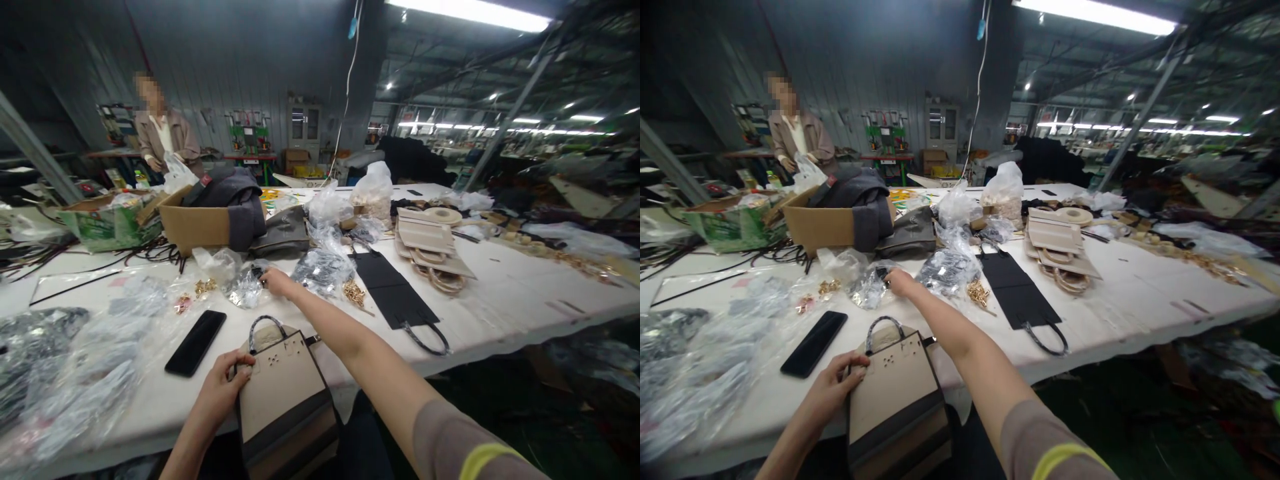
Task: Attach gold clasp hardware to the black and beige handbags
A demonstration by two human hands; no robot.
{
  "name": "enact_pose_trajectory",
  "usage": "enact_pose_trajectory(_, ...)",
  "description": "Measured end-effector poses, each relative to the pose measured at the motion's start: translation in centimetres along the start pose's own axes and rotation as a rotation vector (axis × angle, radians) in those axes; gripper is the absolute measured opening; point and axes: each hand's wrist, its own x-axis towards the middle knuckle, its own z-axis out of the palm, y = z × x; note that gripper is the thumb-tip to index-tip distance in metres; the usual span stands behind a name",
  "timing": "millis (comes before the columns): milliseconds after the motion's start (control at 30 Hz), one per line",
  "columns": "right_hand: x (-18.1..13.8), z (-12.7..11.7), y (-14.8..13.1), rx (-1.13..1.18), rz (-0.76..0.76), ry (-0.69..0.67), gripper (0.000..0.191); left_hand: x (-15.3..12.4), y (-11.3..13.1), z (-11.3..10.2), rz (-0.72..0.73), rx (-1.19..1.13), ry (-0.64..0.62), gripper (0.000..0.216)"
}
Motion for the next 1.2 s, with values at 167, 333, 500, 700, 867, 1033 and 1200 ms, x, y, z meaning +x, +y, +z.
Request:
enact_pose_trajectory(167,1.0,0.4,1.5,0.037,0.007,-0.017,0.024,0.3,-0.4,0.0,-0.03,-0.003,-0.035,0.043)
enact_pose_trajectory(333,1.5,-0.2,1.7,0.041,-0.041,-0.057,0.021,0.3,-0.6,-0.1,-0.034,0.014,-0.046,0.043)
enact_pose_trajectory(500,1.6,-0.6,1.4,0.012,-0.053,-0.093,0.024,0.1,-0.1,-0.1,-0.041,0.022,-0.035,0.043)
enact_pose_trajectory(700,1.3,-1.2,0.5,-0.049,-0.009,-0.149,0.02,-0.1,0.6,-0.1,-0.023,0.006,-0.018,0.042)
enact_pose_trajectory(867,0.0,-1.9,-0.8,-0.069,0.031,-0.098,0.032,-0.3,0.4,0.0,-0.041,0.007,-0.006,0.043)
enact_pose_trajectory(1033,-3.4,-3.2,-1.3,-0.073,0.125,0.025,0.037,-0.7,0.7,0.2,-0.056,0.013,-0.009,0.046)
enact_pose_trajectory(1200,-11.4,-3.8,-5.1,0.178,0.005,0.306,0.012,-0.9,0.9,0.4,0.0,0.016,-0.02,0.041)
